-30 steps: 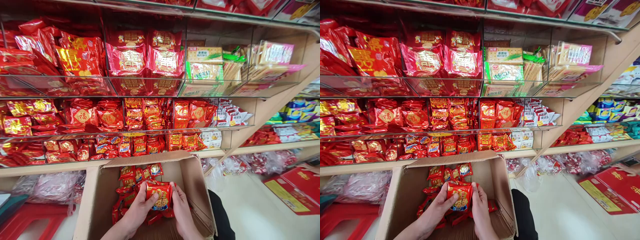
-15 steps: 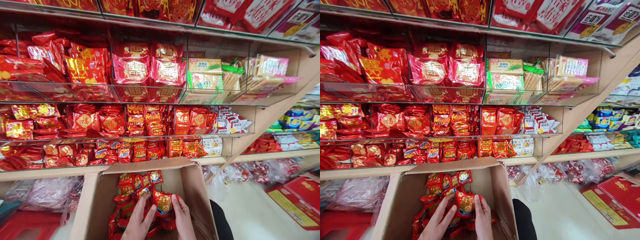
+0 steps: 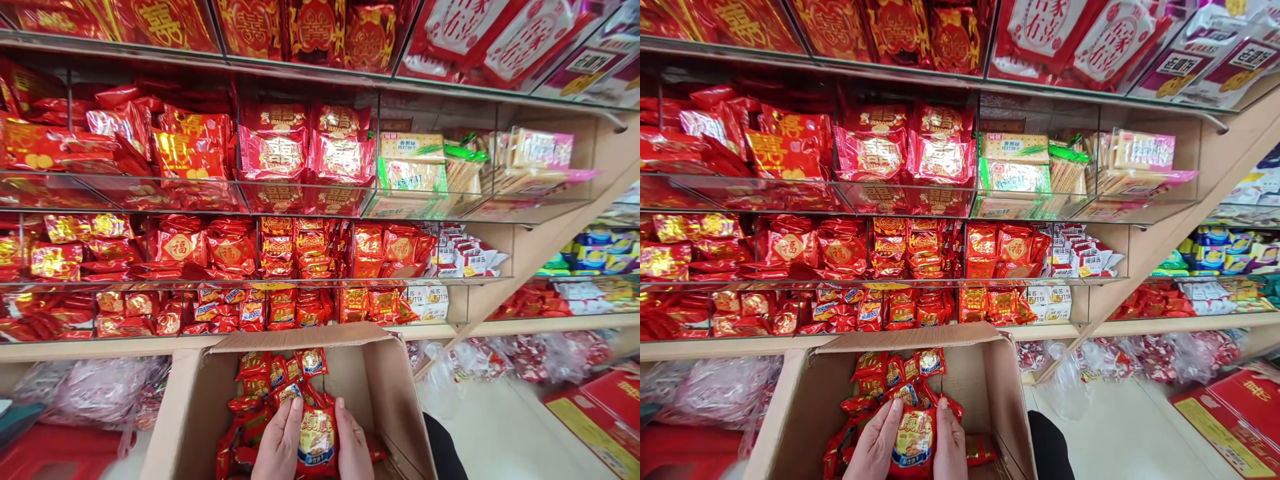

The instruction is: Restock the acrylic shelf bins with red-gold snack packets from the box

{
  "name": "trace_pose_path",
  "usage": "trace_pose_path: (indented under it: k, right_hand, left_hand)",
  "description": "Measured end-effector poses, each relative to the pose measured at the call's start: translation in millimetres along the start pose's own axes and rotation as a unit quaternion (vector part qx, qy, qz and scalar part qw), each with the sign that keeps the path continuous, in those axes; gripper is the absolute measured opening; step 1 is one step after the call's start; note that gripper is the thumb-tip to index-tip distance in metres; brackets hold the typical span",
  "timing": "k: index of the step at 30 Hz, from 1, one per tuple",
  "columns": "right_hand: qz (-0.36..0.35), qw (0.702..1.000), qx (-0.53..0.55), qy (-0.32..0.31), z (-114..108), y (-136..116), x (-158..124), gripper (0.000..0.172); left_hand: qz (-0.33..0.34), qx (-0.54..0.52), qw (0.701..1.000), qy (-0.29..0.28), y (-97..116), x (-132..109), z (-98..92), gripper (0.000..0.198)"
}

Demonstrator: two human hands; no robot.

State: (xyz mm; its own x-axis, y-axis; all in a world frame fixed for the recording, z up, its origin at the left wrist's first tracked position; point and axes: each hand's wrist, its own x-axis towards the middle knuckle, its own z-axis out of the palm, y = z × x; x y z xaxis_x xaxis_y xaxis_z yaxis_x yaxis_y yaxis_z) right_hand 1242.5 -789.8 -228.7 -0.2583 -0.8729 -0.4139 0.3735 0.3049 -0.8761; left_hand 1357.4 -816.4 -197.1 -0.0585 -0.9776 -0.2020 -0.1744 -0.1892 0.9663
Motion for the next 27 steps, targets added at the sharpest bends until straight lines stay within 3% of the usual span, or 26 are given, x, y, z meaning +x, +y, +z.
trace_pose_path:
  k: [4, 7, 10, 12, 14, 16, 19, 22, 27]
  right_hand:
    - [-0.070, 0.985, 0.019, -0.154, 5.2, -26.0, -14.2, 0.046]
    - [-0.111, 0.967, -0.121, -0.194, -1.4, -53.9, -24.0, 0.042]
    - [-0.191, 0.928, -0.277, -0.160, -11.7, -89.7, -26.4, 0.033]
    - [-0.294, 0.885, -0.343, -0.112, -14.3, -115.4, -20.8, 0.027]
    - [-0.393, 0.832, -0.383, -0.084, -10.6, -137.9, -7.0, 0.023]
    - [-0.436, 0.797, -0.410, -0.080, -0.7, -152.9, 15.1, 0.021]
    - [-0.368, 0.798, -0.471, -0.079, 20.4, -158.1, 60.2, 0.022]
    - [-0.279, 0.801, -0.526, -0.055, 40.5, -148.7, 108.7, 0.023]
    - [-0.234, 0.780, -0.580, 0.000, 63.9, -131.4, 169.9, 0.026]
  left_hand:
    - [0.075, 0.054, 0.996, 0.006, 10.9, -2.0, -10.2, 0.037]
    - [0.151, 0.126, 0.980, -0.031, 29.8, -2.5, -24.8, 0.032]
    - [0.250, 0.230, 0.938, -0.062, 58.8, 8.4, -51.7, 0.028]
    - [0.308, 0.311, 0.898, -0.035, 78.7, 25.6, -74.5, 0.027]
    - [0.325, 0.399, 0.857, -0.003, 93.1, 48.8, -96.7, 0.029]
    - [0.292, 0.485, 0.824, 0.017, 98.8, 73.1, -113.9, 0.034]
    - [0.182, 0.554, 0.812, 0.020, 92.9, 100.1, -126.6, 0.040]
    - [0.104, 0.571, 0.814, 0.018, 83.0, 109.1, -128.1, 0.040]
    - [0.130, 0.593, 0.793, 0.043, 79.5, 102.0, -126.0, 0.037]
